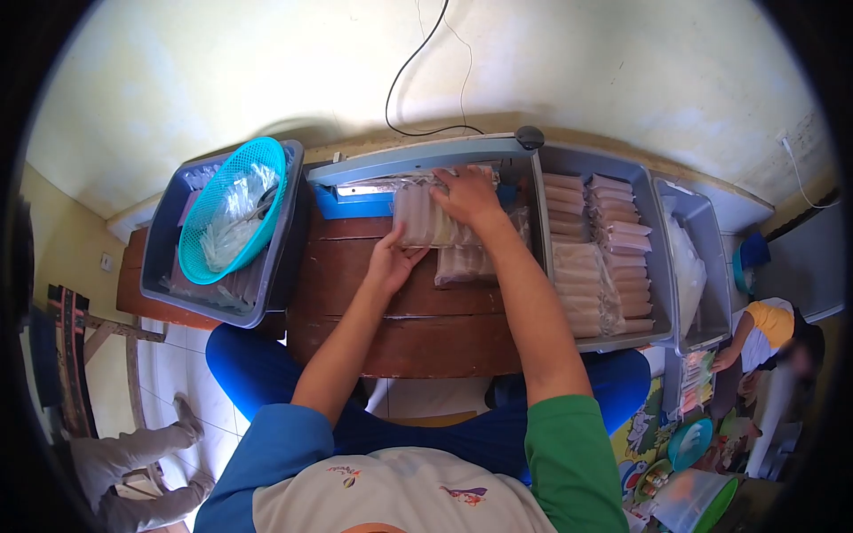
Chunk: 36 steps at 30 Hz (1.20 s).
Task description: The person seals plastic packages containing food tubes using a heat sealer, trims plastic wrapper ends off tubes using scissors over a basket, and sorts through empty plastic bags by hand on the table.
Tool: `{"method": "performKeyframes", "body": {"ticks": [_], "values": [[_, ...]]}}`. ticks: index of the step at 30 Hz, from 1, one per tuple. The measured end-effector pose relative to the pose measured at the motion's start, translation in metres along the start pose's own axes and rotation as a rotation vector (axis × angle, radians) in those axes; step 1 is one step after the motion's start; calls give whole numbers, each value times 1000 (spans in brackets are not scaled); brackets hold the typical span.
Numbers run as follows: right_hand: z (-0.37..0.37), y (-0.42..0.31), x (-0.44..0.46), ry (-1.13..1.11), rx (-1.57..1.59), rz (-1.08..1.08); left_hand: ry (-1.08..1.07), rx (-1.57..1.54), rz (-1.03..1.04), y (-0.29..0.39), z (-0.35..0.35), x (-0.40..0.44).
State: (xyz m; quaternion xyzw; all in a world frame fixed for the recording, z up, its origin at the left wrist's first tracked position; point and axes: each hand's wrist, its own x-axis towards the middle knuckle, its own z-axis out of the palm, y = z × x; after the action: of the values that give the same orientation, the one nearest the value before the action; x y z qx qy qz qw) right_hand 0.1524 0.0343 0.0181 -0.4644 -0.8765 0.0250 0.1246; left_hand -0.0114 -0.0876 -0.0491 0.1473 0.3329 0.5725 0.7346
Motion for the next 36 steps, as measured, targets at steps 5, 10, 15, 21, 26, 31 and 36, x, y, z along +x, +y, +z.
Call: {"method": "performKeyframes", "body": {"ticks": [5,10,15,21,26,31,36], "values": [[3,1,1,113,16,-65,8,-571,256,-35,35,-9],[3,2,2,120,2,-52,121,-501,397,-53,51,7],[2,1,1,112,38,-65,165,-542,397,-52,71,11],[1,3,1,97,40,-52,86,-605,314,-57,63,23],[-9,7,1,56,131,-62,113,-553,348,-53,73,17],[-13,15,-3,-8,238,-27,105,-576,332,-55,77,16],[-14,17,-13,135,268,-41,110,-549,337,-51,83,14]]}}
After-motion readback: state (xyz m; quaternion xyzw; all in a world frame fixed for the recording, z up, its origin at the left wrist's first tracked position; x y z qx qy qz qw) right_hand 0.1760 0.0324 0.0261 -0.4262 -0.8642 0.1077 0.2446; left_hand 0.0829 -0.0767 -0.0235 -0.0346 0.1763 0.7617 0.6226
